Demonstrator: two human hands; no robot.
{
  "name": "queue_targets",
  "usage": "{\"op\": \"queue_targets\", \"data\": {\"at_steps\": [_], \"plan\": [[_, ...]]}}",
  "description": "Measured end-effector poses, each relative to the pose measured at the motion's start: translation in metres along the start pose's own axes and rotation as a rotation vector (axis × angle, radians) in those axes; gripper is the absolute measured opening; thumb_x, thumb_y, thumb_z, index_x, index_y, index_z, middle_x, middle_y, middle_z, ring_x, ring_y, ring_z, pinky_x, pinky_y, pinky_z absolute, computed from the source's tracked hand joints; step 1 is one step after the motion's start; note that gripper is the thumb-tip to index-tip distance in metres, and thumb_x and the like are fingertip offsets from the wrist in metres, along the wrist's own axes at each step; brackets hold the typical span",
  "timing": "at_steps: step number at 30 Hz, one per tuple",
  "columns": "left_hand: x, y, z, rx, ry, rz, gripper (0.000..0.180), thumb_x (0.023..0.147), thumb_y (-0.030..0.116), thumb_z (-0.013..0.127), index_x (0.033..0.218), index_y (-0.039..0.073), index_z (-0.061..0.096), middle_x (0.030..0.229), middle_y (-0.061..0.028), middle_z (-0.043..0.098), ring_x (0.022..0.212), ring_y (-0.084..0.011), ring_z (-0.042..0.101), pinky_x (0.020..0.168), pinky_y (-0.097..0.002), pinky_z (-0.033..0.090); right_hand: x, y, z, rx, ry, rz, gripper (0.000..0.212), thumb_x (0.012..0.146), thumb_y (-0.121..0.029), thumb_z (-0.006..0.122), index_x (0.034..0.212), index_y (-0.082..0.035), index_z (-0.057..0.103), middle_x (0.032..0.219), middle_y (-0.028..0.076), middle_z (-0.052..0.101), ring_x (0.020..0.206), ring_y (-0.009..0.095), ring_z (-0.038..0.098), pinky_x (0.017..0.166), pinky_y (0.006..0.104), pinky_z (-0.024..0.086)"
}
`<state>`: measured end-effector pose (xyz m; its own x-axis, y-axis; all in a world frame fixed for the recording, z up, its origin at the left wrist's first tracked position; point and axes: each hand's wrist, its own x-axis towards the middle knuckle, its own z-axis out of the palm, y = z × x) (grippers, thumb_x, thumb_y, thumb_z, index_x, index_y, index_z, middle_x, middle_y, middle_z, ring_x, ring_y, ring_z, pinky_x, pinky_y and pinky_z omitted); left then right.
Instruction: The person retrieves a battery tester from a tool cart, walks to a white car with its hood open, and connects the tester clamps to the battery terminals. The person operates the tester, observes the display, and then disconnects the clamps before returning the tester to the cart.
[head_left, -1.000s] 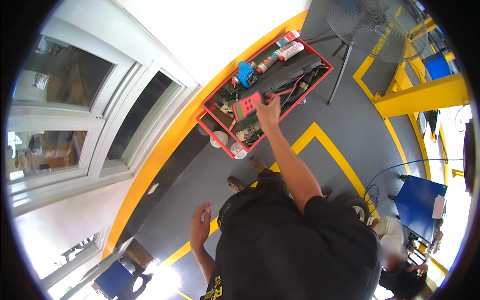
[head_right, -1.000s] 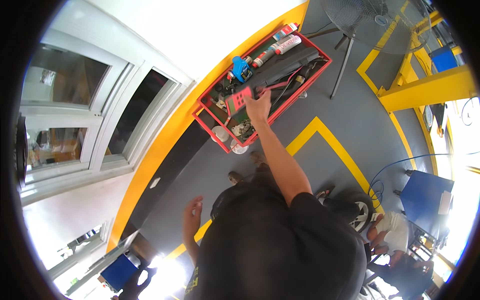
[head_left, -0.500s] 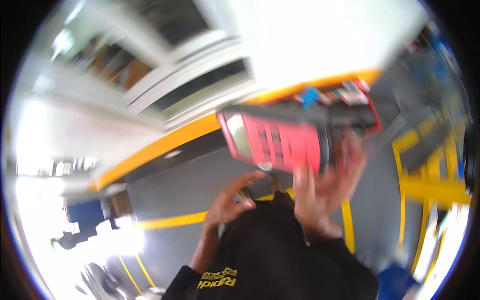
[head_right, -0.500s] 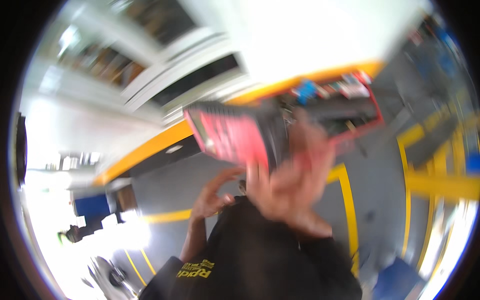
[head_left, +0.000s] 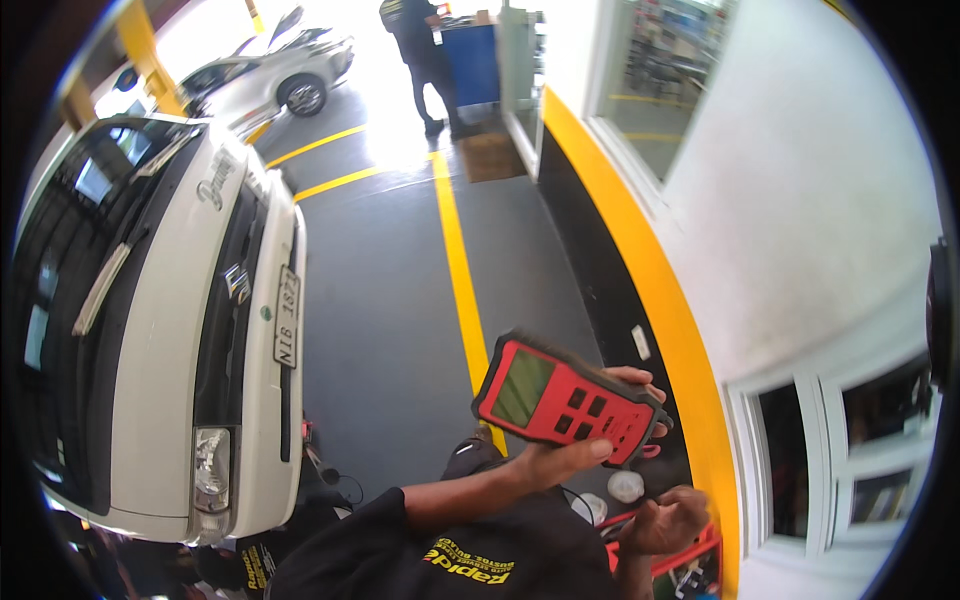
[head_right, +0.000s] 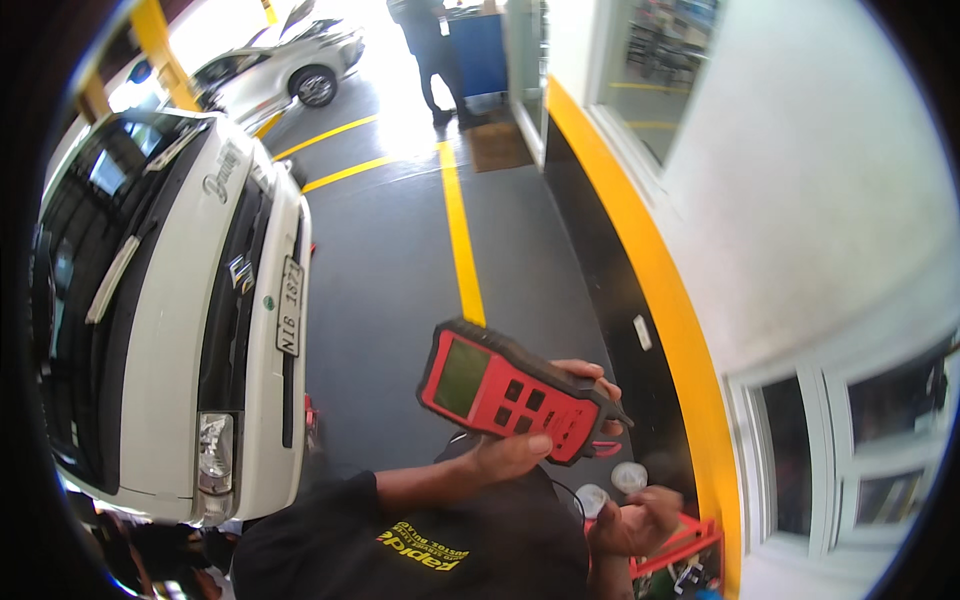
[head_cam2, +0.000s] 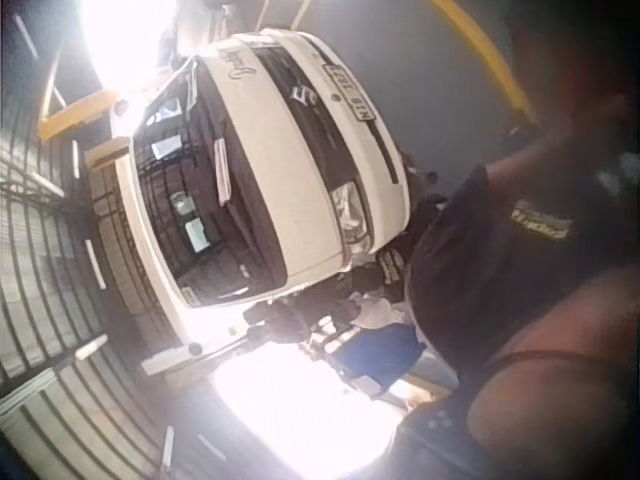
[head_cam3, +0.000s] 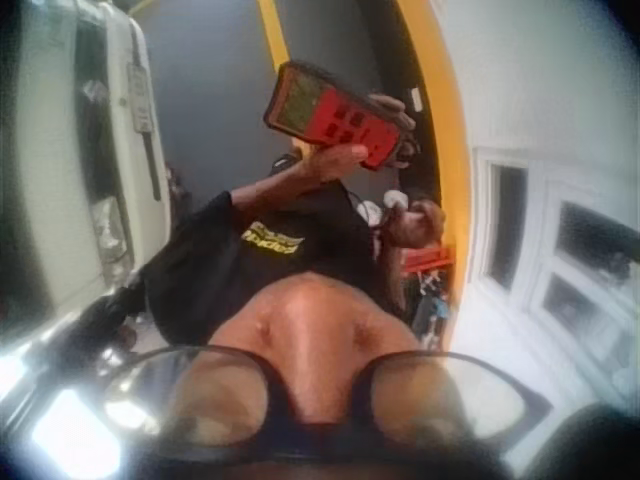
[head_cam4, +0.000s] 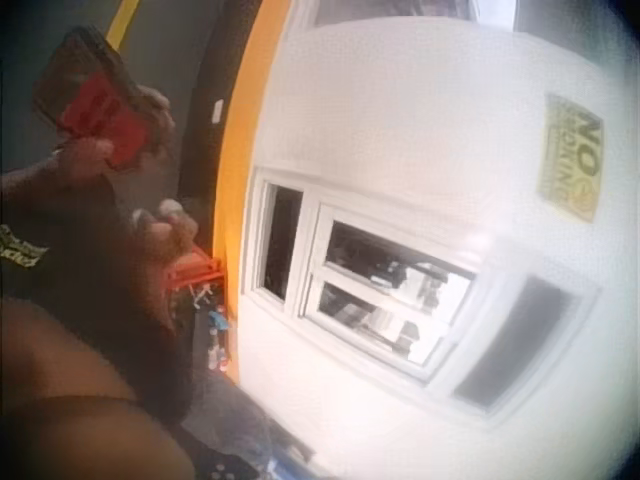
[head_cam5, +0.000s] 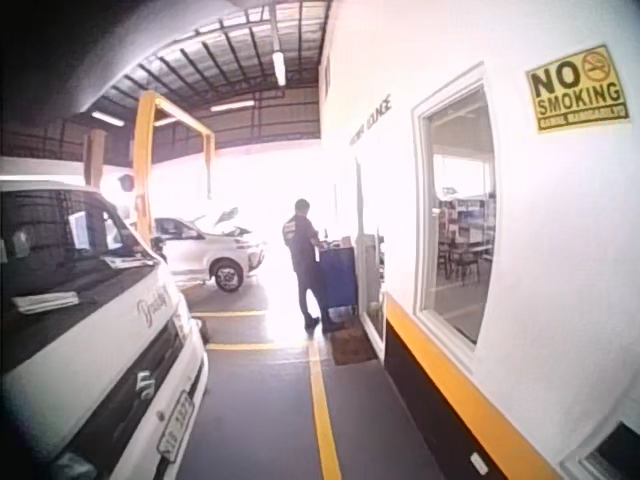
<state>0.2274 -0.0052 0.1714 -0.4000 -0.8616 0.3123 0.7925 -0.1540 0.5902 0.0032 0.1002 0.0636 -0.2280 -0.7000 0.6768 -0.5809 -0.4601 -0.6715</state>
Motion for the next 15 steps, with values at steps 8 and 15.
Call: {"op": "queue_targets", "data": {"at_steps": [8, 15], "plan": [[0.066, 0.185, -0.112, -0.151, 0.029, 0.101, 0.081, 0.096, 0.039, 0.080, 0.153, -0.009, 0.048, 0.137, -0.0286, 0.064, 0.105, -0.0291, 0.077, 0.092, -0.0418, 0.065, 0.093, 0.027, 0.322, 0.231, -0.769, 0.317, 0.074, 0.085, -0.040, 0.090, 0.141, -0.003, 0.059, 0.140, 0.015, 0.063, 0.133, 0.036, 0.059, 0.111, 0.0497, 0.046], [0.123, 0.383, -0.265, 0.238, 0.019, 0.655, 0.074, 0.105, 0.056, 0.064, 0.145, -0.005, 0.054, 0.123, -0.0282, 0.062, 0.080, -0.0318, 0.078, 0.088, -0.0503, 0.066, 0.182, 0.058, 0.570, 0.272, -1.086, 0.347, 0.026, 0.093, -0.021, 0.084, 0.111, -0.005, 0.075, 0.127, 0.018, 0.068, 0.123, 0.039, 0.064, 0.104, 0.0458, 0.053]]}}
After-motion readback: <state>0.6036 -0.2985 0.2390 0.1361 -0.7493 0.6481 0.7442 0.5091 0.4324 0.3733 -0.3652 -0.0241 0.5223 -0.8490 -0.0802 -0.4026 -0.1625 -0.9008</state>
